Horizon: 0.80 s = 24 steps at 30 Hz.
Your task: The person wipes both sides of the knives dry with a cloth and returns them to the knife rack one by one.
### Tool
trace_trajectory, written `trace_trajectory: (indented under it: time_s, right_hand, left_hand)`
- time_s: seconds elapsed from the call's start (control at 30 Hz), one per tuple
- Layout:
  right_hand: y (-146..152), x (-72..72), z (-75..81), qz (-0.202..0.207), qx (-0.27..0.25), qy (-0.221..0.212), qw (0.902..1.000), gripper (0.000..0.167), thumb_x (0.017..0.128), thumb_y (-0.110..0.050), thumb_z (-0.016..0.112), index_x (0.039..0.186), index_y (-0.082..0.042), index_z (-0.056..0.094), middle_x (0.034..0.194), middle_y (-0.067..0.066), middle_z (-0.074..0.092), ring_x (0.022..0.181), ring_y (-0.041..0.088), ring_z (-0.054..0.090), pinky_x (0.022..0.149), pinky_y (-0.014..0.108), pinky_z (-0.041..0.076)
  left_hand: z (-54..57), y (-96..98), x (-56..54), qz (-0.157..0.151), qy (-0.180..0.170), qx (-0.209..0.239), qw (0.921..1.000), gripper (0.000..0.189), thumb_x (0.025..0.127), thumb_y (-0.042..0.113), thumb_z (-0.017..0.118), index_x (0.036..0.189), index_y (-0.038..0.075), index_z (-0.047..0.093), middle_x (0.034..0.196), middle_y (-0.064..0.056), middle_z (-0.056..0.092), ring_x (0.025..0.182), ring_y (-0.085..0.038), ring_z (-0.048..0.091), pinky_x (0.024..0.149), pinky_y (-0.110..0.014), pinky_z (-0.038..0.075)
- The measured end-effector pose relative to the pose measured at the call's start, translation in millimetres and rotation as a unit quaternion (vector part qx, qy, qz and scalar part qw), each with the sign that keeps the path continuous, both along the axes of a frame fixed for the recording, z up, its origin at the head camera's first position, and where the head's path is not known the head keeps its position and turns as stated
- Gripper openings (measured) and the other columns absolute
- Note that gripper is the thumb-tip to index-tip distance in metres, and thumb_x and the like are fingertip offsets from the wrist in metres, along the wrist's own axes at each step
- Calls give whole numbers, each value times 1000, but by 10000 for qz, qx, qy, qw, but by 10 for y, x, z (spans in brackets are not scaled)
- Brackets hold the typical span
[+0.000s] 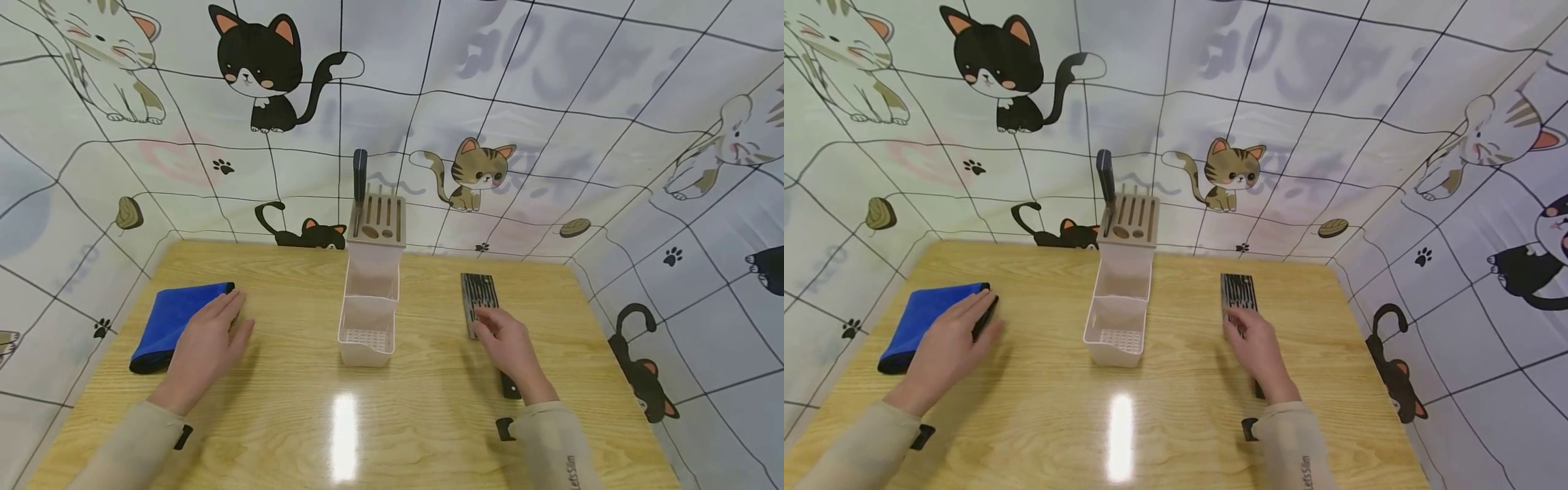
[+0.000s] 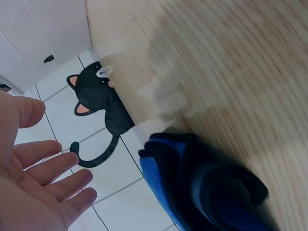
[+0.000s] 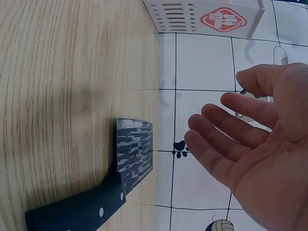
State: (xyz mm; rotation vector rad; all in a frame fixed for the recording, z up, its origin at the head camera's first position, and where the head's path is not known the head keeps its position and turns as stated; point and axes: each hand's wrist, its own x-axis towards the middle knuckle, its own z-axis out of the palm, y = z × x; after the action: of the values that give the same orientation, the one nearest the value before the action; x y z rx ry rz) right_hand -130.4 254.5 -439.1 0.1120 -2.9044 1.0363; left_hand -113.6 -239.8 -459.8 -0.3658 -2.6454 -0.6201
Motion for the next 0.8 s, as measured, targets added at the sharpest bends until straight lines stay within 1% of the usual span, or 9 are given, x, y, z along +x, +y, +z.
trace_trajectory:
  time_s: [0.07, 0.17, 0.3, 0.43, 0.6, 0.8]
  right_hand:
    - [27, 2, -3, 22, 5, -2, 10000, 34, 104, -12, 60, 135, 2, 64, 123, 23, 68, 110, 40, 67, 93, 56, 57]
    - [63, 5, -2, 13, 51, -23, 10000, 34, 103, -11, 60, 134, 3, 64, 122, 24, 68, 109, 41, 67, 93, 55, 57]
    - [110, 11, 0, -39, 156, -62, 9999, 34, 102, -10, 60, 132, 5, 64, 122, 26, 67, 110, 42, 67, 94, 55, 57]
    - [157, 35, 10, -70, 265, -106, 9996, 34, 102, -10, 60, 132, 7, 64, 127, 28, 65, 113, 43, 66, 96, 54, 57]
    - [225, 81, 4, -148, 329, -378, 9986, 38, 103, -12, 58, 135, 9, 61, 132, 29, 62, 113, 44, 65, 96, 55, 57]
    - [305, 126, -45, -230, 588, -634, 9960, 40, 103, -13, 58, 137, 9, 59, 133, 31, 60, 111, 46, 66, 92, 57, 57]
  left_hand:
    - [-18, -44, -5, 33, 3, -8, 10000, 52, 94, 13, 72, 138, -11, 59, 139, -34, 58, 126, -54, 54, 103, -67, 45]
    - [-31, -113, -5, 102, -90, -67, 9999, 53, 94, 13, 72, 139, -12, 57, 139, -35, 57, 126, -55, 54, 102, -68, 45]
    - [-33, -207, 8, 224, -354, -98, 9991, 54, 95, 14, 71, 140, -14, 55, 140, -38, 54, 127, -57, 51, 101, -70, 44]
    - [-52, -304, 10, 351, -630, -122, 9973, 55, 99, 17, 68, 141, -15, 52, 142, -40, 51, 128, -59, 49, 101, -72, 42]
    - [-84, -401, 21, 433, -818, -238, 9954, 55, 99, 17, 67, 140, -17, 52, 142, -42, 49, 128, -60, 48, 102, -73, 41]
    - [-121, -471, 19, 573, -1230, -377, 9900, 56, 100, 18, 65, 141, -18, 49, 142, -44, 46, 129, -61, 44, 103, -74, 38]
